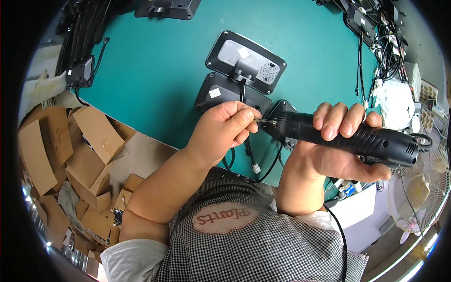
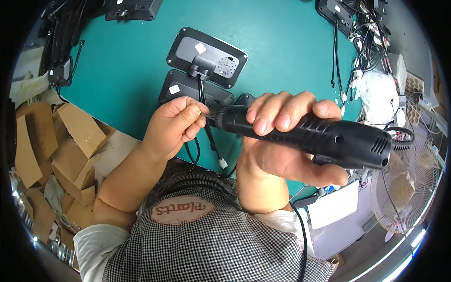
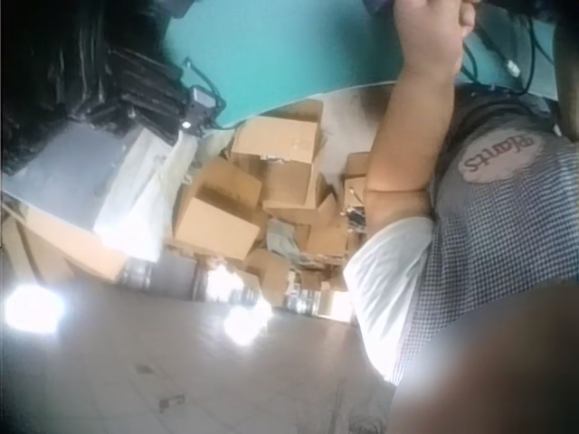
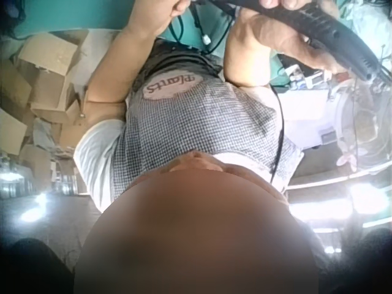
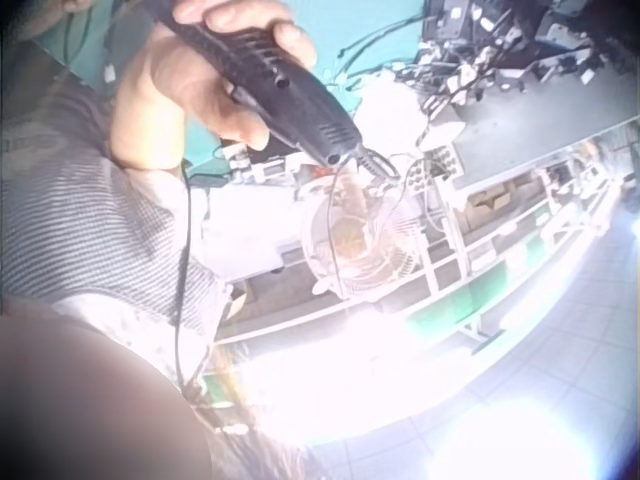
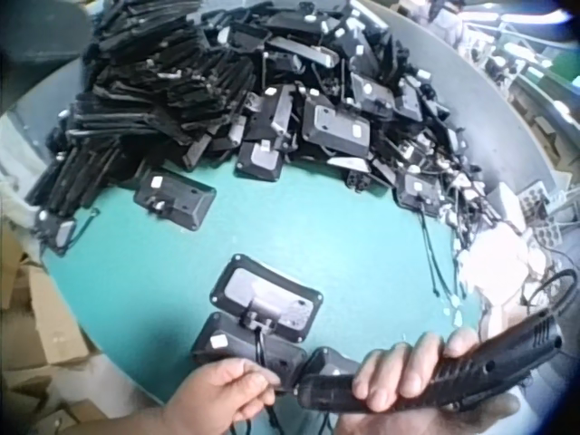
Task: The person uses a power screwdriver to fasten screws into the back of small black electronic devices on a green workbench. They handle multiple units, picking them up, securing them, and placing them back on the table or into a box.
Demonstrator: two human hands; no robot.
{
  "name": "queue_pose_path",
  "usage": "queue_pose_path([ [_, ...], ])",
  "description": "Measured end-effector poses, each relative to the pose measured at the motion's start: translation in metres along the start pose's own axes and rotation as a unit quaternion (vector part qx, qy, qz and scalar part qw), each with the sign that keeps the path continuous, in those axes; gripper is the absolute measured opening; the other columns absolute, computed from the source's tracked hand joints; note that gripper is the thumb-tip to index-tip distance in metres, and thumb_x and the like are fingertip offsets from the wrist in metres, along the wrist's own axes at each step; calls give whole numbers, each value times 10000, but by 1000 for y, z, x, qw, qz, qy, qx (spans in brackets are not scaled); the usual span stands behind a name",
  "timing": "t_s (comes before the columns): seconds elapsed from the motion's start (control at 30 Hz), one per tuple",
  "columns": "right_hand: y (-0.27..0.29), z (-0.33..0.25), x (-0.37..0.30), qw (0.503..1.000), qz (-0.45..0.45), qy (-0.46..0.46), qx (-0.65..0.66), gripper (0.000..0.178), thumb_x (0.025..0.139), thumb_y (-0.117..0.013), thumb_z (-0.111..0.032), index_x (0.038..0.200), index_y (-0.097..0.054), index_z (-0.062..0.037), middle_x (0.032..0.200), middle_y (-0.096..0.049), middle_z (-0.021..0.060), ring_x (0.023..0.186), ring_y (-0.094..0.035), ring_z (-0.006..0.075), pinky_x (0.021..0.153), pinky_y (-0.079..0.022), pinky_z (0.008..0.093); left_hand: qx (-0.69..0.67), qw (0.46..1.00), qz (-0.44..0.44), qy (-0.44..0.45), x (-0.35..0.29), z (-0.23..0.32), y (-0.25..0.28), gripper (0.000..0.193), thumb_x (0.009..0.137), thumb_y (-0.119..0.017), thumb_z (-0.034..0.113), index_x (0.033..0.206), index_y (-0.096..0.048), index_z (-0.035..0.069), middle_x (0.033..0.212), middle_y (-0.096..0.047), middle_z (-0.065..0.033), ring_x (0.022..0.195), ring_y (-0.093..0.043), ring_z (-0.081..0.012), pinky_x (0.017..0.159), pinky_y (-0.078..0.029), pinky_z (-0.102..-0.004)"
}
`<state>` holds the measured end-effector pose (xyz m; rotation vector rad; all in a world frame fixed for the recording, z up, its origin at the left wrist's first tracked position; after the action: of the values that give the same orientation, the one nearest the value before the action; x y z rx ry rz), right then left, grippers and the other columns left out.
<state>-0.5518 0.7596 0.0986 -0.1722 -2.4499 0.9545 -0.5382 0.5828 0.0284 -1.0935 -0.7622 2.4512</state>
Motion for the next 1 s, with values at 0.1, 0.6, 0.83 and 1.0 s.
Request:
queue_pose_path([
  [0.1,1,-6,-1,1000,14,13,1,830,797,-476,-725,1233,-441,-20,868,-569,139,641,-589,245,596,-491,393,26,1000,12,-2,1,1,-1,169,963,-469,117,968,-603,13,774,-577,-41,575,-440,-52,472,-342,-170],
  [0.6,15,-11,-12,998,2,15,-62,841,790,-472,-736,1224,-427,-17,882,-559,140,658,-591,256,603,-495,389,334,931,67,-129,5,6,-6,297,938,-528,189,1144,-589,-17,832,-634,-78,679,-566,-110,632,-472,-235],
  [0.83,36,-1,-35,976,14,97,-193,835,726,-601,-699,1154,-430,-3,798,-571,163,629,-602,274,564,-524,394,471,851,169,-159,10,15,22,341,898,-597,222,1166,-589,11,681,-567,-56,598,-531,-127,584,-453,-271],
  [1.0,47,13,-40,972,12,105,-208,831,715,-624,-687,1123,-428,11,782,-570,172,620,-601,276,556,-530,382,485,842,163,-172,14,6,28,335,889,-605,206,1160,-591,11,694,-567,-59,596,-532,-132,582,-452,-271],
])
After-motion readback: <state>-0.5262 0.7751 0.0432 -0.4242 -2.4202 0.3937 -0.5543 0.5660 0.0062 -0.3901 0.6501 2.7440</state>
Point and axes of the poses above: each hand's wrist, its own x-axis towards the middle knuckle, its own y-axis out of the back of the hand, z = x × y, the point moved 3 cm from there along x, towards the middle knuckle
